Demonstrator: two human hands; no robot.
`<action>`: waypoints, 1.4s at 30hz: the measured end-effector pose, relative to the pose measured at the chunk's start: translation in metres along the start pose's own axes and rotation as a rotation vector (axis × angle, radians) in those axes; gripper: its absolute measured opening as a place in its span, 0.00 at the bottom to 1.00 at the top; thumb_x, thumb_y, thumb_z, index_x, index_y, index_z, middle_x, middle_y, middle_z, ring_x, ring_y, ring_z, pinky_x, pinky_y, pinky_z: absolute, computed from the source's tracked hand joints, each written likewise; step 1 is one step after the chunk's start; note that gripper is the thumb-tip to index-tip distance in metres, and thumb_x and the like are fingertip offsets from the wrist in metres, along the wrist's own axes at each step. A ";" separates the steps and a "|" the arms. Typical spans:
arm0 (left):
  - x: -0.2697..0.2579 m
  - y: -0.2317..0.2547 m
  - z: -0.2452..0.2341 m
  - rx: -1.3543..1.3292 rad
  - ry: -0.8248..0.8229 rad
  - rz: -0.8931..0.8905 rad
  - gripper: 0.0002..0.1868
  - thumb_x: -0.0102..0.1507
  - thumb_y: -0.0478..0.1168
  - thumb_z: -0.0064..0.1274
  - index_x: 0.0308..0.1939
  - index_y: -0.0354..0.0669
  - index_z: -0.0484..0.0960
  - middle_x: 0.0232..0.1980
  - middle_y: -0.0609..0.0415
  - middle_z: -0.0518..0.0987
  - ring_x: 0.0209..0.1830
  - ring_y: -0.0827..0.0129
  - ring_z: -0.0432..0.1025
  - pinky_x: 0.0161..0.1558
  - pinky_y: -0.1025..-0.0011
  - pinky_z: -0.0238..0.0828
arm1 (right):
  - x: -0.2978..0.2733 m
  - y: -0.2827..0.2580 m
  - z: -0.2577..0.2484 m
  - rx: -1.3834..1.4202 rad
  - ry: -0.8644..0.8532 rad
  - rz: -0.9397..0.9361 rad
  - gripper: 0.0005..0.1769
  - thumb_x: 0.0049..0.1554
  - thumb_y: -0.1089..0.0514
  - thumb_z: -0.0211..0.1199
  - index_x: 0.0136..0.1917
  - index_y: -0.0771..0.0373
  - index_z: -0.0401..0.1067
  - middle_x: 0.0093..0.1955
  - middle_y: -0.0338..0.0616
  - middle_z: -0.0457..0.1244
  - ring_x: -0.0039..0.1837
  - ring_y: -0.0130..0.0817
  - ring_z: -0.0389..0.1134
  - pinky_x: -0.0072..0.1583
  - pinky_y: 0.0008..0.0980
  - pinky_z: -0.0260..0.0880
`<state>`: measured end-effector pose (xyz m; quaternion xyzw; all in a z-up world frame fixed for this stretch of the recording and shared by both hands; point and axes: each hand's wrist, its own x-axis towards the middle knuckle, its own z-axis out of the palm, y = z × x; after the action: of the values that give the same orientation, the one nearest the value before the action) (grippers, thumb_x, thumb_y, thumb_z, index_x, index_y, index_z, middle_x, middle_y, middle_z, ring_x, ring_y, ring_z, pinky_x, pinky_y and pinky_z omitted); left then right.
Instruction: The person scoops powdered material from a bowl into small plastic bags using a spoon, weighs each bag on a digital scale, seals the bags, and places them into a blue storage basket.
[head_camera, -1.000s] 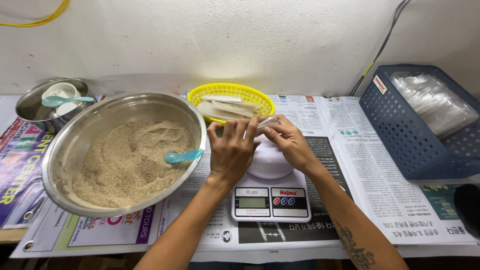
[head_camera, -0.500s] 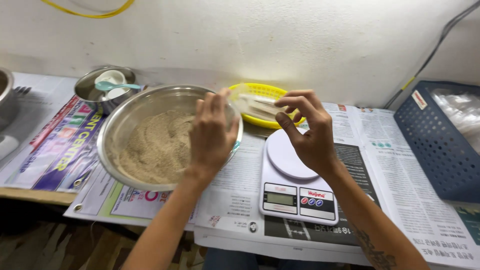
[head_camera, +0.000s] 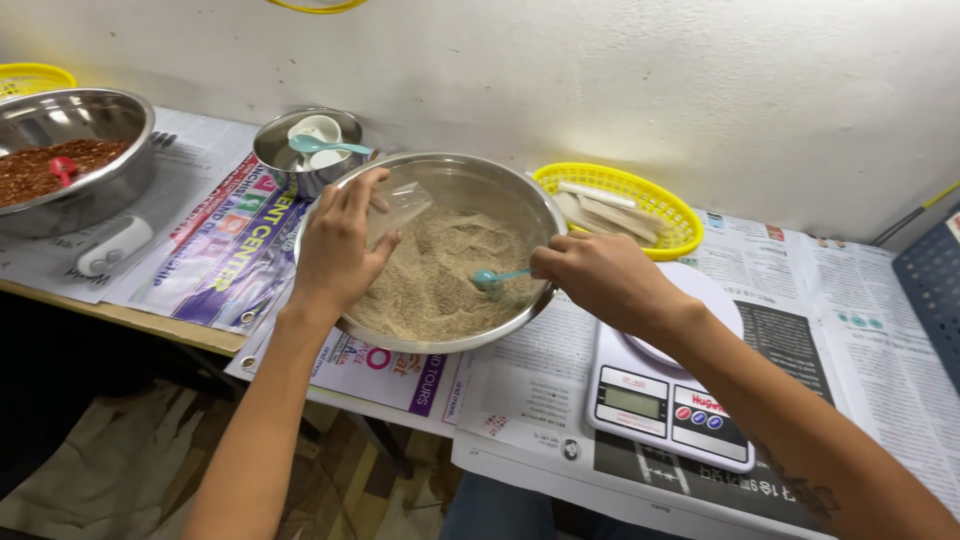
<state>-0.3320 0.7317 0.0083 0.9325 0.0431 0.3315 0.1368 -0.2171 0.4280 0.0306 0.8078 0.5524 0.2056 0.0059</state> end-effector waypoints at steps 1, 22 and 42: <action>-0.001 -0.001 0.000 0.002 -0.001 -0.004 0.37 0.59 0.37 0.64 0.70 0.52 0.65 0.45 0.56 0.77 0.51 0.55 0.70 0.55 0.49 0.70 | 0.006 0.000 0.009 0.002 0.000 -0.003 0.05 0.64 0.49 0.54 0.46 0.47 0.67 0.39 0.34 0.65 0.45 0.40 0.71 0.41 0.37 0.73; -0.009 -0.012 -0.005 -0.359 0.251 -0.284 0.44 0.57 0.33 0.68 0.71 0.42 0.58 0.49 0.46 0.79 0.49 0.47 0.72 0.44 0.48 0.78 | 0.105 -0.060 0.052 0.117 0.168 -0.509 0.06 0.60 0.60 0.59 0.42 0.49 0.73 0.33 0.31 0.64 0.41 0.33 0.70 0.40 0.32 0.72; -0.010 -0.014 -0.001 -0.344 0.284 -0.229 0.44 0.57 0.34 0.69 0.72 0.45 0.60 0.50 0.47 0.77 0.51 0.48 0.71 0.50 0.46 0.74 | 0.047 0.002 0.015 0.060 -0.143 -0.268 0.09 0.59 0.60 0.52 0.42 0.46 0.70 0.36 0.33 0.66 0.46 0.37 0.70 0.45 0.37 0.77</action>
<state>-0.3403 0.7434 -0.0014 0.8287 0.1103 0.4440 0.3226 -0.1955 0.4723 0.0325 0.7392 0.6593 0.1282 0.0487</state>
